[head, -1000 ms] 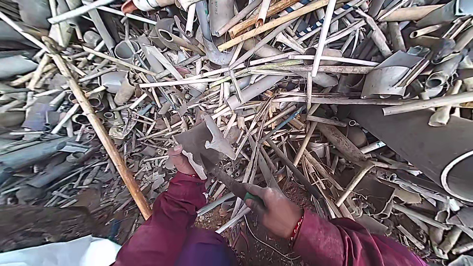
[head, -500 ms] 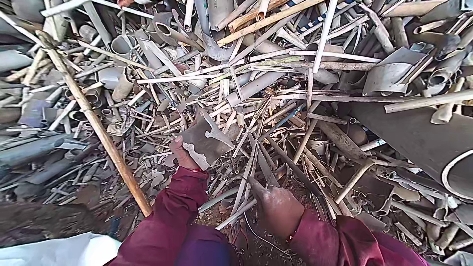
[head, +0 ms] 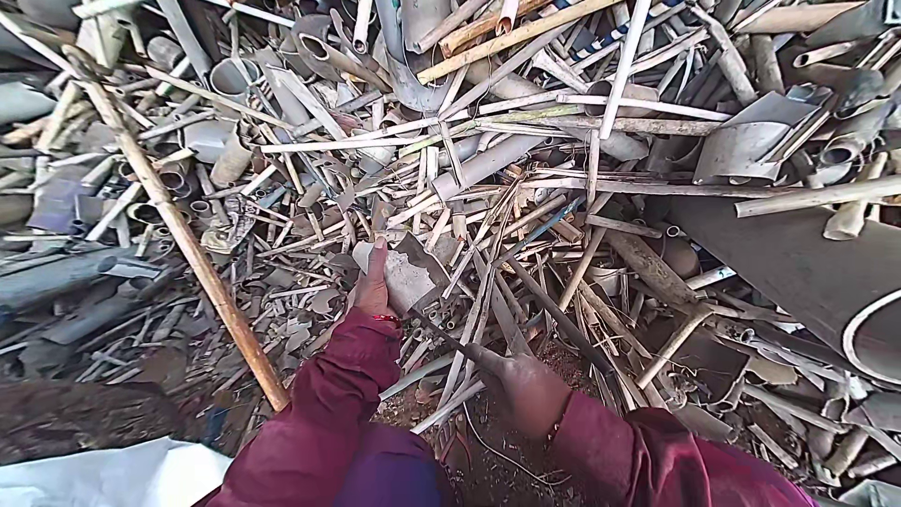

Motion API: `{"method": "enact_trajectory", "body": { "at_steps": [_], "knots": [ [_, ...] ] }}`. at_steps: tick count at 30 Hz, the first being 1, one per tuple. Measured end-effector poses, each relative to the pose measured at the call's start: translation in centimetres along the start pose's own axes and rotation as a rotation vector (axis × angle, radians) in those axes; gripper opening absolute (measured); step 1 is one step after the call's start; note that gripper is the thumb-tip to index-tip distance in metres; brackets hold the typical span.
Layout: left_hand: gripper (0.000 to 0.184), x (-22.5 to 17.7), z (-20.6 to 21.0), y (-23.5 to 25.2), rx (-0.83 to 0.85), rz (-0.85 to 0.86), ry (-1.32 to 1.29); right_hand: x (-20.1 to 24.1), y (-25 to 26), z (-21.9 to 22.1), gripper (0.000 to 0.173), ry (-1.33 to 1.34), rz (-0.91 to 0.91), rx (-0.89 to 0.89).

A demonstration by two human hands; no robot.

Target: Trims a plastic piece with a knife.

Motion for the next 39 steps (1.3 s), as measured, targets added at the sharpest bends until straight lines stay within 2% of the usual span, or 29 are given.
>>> {"method": "enact_trajectory", "body": {
  "at_steps": [3, 5, 9, 11, 12, 13, 15, 16, 18, 20, 21, 23, 25, 26, 27, 28, 29, 30, 31, 32, 34, 35, 36, 37, 39],
  "knots": [
    [0.061, 0.7, -0.4, 0.3, -0.012, -0.118, -0.021, -0.8, 0.0, -1.7, 0.073, -0.147, 0.241, -0.189],
    [0.063, 0.4, -0.2, 0.2, -0.023, -0.147, -0.075, -1.0, 0.3, -2.0, 0.072, -0.204, 0.337, -0.307],
    [0.053, -1.0, 0.3, -0.8, 0.02, -0.101, -0.211, -1.6, 1.0, -1.5, 0.072, -0.144, 0.293, -0.097],
    [0.045, -1.3, 0.2, -0.7, 0.087, 0.091, -0.226, -2.0, 0.7, -2.2, 0.068, -0.061, 0.336, -0.16],
    [0.056, -1.4, 0.0, -0.5, 0.139, 0.239, -0.205, -2.6, 0.6, -2.9, 0.062, 0.037, 0.333, -0.243],
    [0.077, -1.4, -0.2, -0.3, 0.196, 0.371, -0.193, -3.4, 0.6, -3.7, 0.053, 0.188, 0.289, -0.361],
    [0.114, -1.1, -0.2, -0.2, 0.239, 0.527, -0.178, -4.8, 1.0, -3.9, 0.032, 0.637, 0.117, -0.564],
    [0.126, -0.8, 0.2, -0.7, 0.242, 0.57, -0.163, -4.6, 1.1, -3.4, 0.029, 0.913, 0.065, -0.568],
    [0.135, -0.1, 1.7, -2.9, 0.249, 0.593, -0.133, -3.1, 0.9, -2.1, 0.038, 1.285, 0.022, -0.506],
    [0.134, 0.8, 3.5, -5.7, 0.361, 0.573, -0.157, -1.9, 1.0, -1.4, 0.048, 1.504, 0.005, -0.444],
    [0.132, 1.2, 4.3, -6.9, 0.453, 0.589, -0.145, -1.7, 1.2, -1.4, 0.051, 1.596, 0.0, -0.46],
    [0.123, 1.8, 5.5, -8.6, 0.663, 0.63, -0.047, -2.2, 1.6, -2.3, 0.046, 1.701, 0.009, -0.59],
    [0.11, 1.9, 6.2, -9.2, 0.948, 0.595, -0.063, -3.4, 1.6, -3.4, 0.02, 1.723, 0.074, -0.729],
    [0.105, 1.7, 6.3, -9.3, 1.065, 0.516, -0.081, -3.9, 1.4, -4.0, 0.012, 1.698, 0.093, -0.789],
    [0.106, 1.2, 6.2, -9.3, 1.138, 0.388, -0.089, -4.3, 1.2, -4.6, 0.011, 1.629, 0.085, -0.845],
    [0.11, 0.8, 5.8, -9.2, 1.145, 0.216, -0.086, -4.6, 0.8, -5.2, 0.017, 1.525, 0.053, -0.896],
    [0.113, 0.5, 5.4, -9.1, 1.114, 0.061, -0.068, -5.1, 0.4, -5.9, 0.028, 1.364, 0.002, -0.935],
    [0.108, 0.4, 5.0, -8.7, 1.085, -0.029, -0.032, -5.7, 0.0, -6.6, 0.042, 1.144, -0.044, -0.954],
    [0.1, 0.5, 4.7, -8.2, 1.069, -0.069, 0.016, -6.3, -0.3, -7.3, 0.054, 0.9, -0.062, -0.952],
    [0.101, 0.8, 4.6, -7.6, 1.073, -0.078, 0.061, -6.5, -0.6, -7.8, 0.065, 0.701, -0.064, -0.92],
    [0.123, 1.5, 4.8, -8.0, 1.063, -0.063, 0.157, -6.2, -0.6, -7.9, 0.074, 0.521, -0.075, -0.87],
    [0.132, 1.9, 5.0, -8.6, 1.019, -0.045, 0.184, -5.8, -0.4, -7.5, 0.074, 0.553, -0.075, -0.839],
    [0.13, 2.3, 5.3, -9.0, 0.935, -0.036, 0.165, -5.4, -0.3, -7.1, 0.072, 0.655, -0.078, -0.8],
    [0.122, 2.9, 5.6, -9.0, 0.839, -0.043, 0.112, -5.0, -0.2, -6.7, 0.068, 0.788, -0.101, -0.777],
    [0.087, 3.3, 5.8, -8.3, 0.681, -0.104, -0.046, -4.6, -0.6, -6.8, 0.052, 0.96, -0.151, -0.794]
  ]
}}
Point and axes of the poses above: each hand's wrist, its own y-axis towards the middle knuckle, its own z-axis out of the palm, x = y × z, the point moved 4 cm from there along y, towards the middle knuckle, and after that the axes turned 7 degrees about y, right-handed, at the moved point
